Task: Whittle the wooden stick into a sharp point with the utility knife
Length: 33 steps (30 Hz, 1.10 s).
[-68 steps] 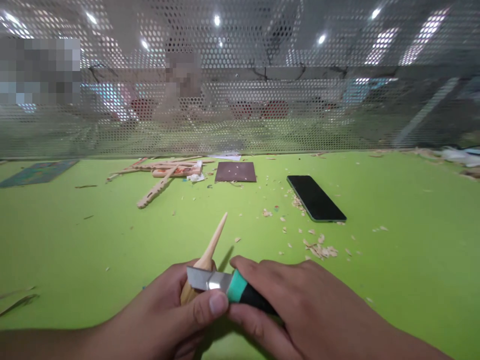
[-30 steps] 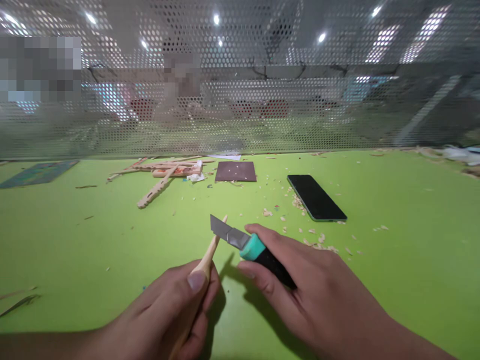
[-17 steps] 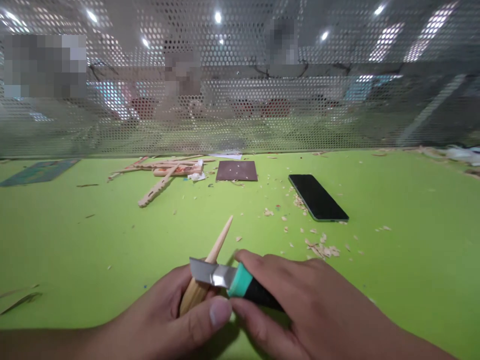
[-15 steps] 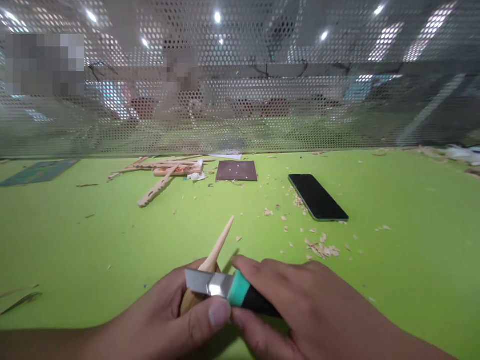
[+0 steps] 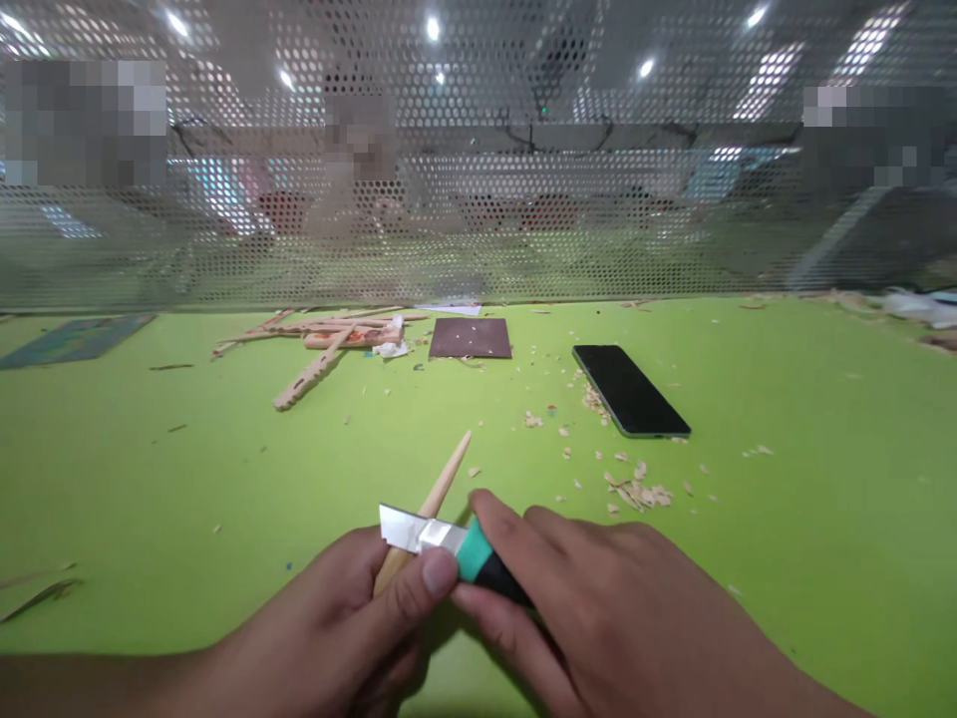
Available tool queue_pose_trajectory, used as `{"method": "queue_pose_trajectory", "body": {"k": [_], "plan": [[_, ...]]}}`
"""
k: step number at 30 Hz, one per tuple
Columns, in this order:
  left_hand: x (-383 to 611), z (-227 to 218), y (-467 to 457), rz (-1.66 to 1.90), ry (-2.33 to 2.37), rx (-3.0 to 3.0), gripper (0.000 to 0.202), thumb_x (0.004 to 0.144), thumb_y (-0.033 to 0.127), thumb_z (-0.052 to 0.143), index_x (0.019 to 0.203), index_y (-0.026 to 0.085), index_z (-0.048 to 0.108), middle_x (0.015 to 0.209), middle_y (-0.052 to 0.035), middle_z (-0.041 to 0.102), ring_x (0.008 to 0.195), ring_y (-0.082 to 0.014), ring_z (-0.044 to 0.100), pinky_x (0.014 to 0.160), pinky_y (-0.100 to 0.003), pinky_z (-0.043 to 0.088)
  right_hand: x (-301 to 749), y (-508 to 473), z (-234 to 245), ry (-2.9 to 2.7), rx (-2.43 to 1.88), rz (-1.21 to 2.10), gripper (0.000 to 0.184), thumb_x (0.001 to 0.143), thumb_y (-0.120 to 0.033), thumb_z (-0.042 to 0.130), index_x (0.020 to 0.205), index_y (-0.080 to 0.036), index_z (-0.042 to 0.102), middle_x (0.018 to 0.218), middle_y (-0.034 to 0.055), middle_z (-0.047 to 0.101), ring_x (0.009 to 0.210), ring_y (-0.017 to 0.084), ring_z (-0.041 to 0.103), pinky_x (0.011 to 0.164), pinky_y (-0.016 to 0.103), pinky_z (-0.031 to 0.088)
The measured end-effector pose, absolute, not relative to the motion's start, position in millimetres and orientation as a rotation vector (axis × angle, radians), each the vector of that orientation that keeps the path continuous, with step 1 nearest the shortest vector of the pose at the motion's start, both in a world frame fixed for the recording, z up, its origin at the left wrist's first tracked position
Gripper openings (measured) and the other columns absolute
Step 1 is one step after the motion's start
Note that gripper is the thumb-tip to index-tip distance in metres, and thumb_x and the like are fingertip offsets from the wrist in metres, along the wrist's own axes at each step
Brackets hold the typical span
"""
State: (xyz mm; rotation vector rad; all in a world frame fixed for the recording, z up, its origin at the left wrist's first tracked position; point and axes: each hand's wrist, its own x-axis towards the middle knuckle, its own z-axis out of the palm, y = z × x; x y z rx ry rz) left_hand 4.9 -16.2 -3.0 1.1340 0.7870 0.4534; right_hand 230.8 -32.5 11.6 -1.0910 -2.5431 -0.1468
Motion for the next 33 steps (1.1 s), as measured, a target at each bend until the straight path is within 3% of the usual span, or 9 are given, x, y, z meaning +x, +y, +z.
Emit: {"method": "queue_pose_trajectory", "body": {"k": [6,11,15,18,21,25,29,33], "plan": [[1.2,2.3,-18.2,0.619,0.627,1.237,0.042,0.107,0.063,0.056,0.101,0.021,0.061,0.087,0.0008,0.054,0.077,-0.0134,0.047,0.080,-0.027,0.044,235.8,-28.7,16.3,-2.443,-1.128,-0.051,0.041,0.117,-0.038,0.036,0.136,-0.016,0.066,0.109,0.0118,0.087,0.076,0.027,0.085,0.056,0.034,0.067],[-1.3,-1.3,-23.4,0.527,0.759,1.022,0.046,0.107,0.070,0.051,0.099,0.024,0.050,0.074,0.0070,0.042,0.058,-0.0096,0.032,0.053,-0.022,0.029,237.9,-24.4,16.4,-2.405,-1.149,0.002,0.042,0.116,-0.042,0.037,0.130,-0.020,0.070,0.111,0.0114,0.087,0.082,0.029,0.086,0.060,0.036,0.070],[-0.8,-3.6,-22.7,0.499,0.693,0.984,0.039,0.108,0.063,0.055,0.114,0.026,0.048,0.066,0.0114,0.039,0.045,-0.0065,0.027,0.042,-0.019,0.026,236.6,-21.6,16.1,-2.410,-1.156,0.034,0.043,0.116,-0.043,0.035,0.129,-0.021,0.070,0.109,0.0092,0.087,0.081,0.029,0.086,0.062,0.038,0.071],[-0.7,-1.9,-22.4,0.501,0.657,0.977,0.041,0.107,0.063,0.059,0.119,0.026,0.049,0.065,0.0119,0.037,0.046,-0.0065,0.026,0.043,-0.019,0.024,236.4,-19.8,16.3,-2.431,-1.147,0.102,0.042,0.117,-0.043,0.035,0.124,-0.023,0.071,0.106,0.0082,0.087,0.084,0.029,0.086,0.059,0.036,0.070],[-0.6,-0.5,-23.7,0.526,0.733,0.916,0.042,0.107,0.067,0.054,0.108,0.025,0.049,0.075,0.0086,0.041,0.051,-0.0055,0.030,0.048,-0.020,0.025,238.0,-18.9,17.2,-2.441,-1.150,0.160,0.040,0.116,-0.041,0.036,0.121,-0.025,0.071,0.105,0.0078,0.087,0.083,0.029,0.086,0.055,0.035,0.069],[-0.8,-2.1,-22.7,0.509,0.739,0.944,0.042,0.106,0.066,0.059,0.112,0.026,0.047,0.075,0.0085,0.043,0.054,-0.0061,0.035,0.049,-0.019,0.028,242.2,-19.1,17.8,-2.456,-1.162,0.174,0.036,0.114,-0.037,0.041,0.131,-0.022,0.069,0.109,0.0084,0.087,0.083,0.029,0.086,0.062,0.039,0.071],[-2.8,-3.5,-18.4,0.524,0.635,0.990,0.052,0.096,0.067,0.074,0.105,0.025,0.044,0.072,0.0085,0.047,0.053,-0.0063,0.037,0.048,-0.019,0.032,243.9,-18.7,17.1,-2.466,-1.176,0.179,0.037,0.114,-0.037,0.042,0.133,-0.021,0.070,0.113,0.0088,0.087,0.085,0.027,0.086,0.067,0.039,0.071],[-2.7,-4.2,-19.7,0.500,0.764,0.918,0.047,0.105,0.072,0.052,0.103,0.025,0.050,0.077,0.0045,0.053,0.051,-0.0071,0.040,0.046,-0.022,0.027,242.6,-17.1,17.3,-2.450,-1.161,0.183,0.037,0.114,-0.039,0.044,0.130,-0.023,0.072,0.110,0.0071,0.087,0.085,0.026,0.086,0.066,0.034,0.070]]}}
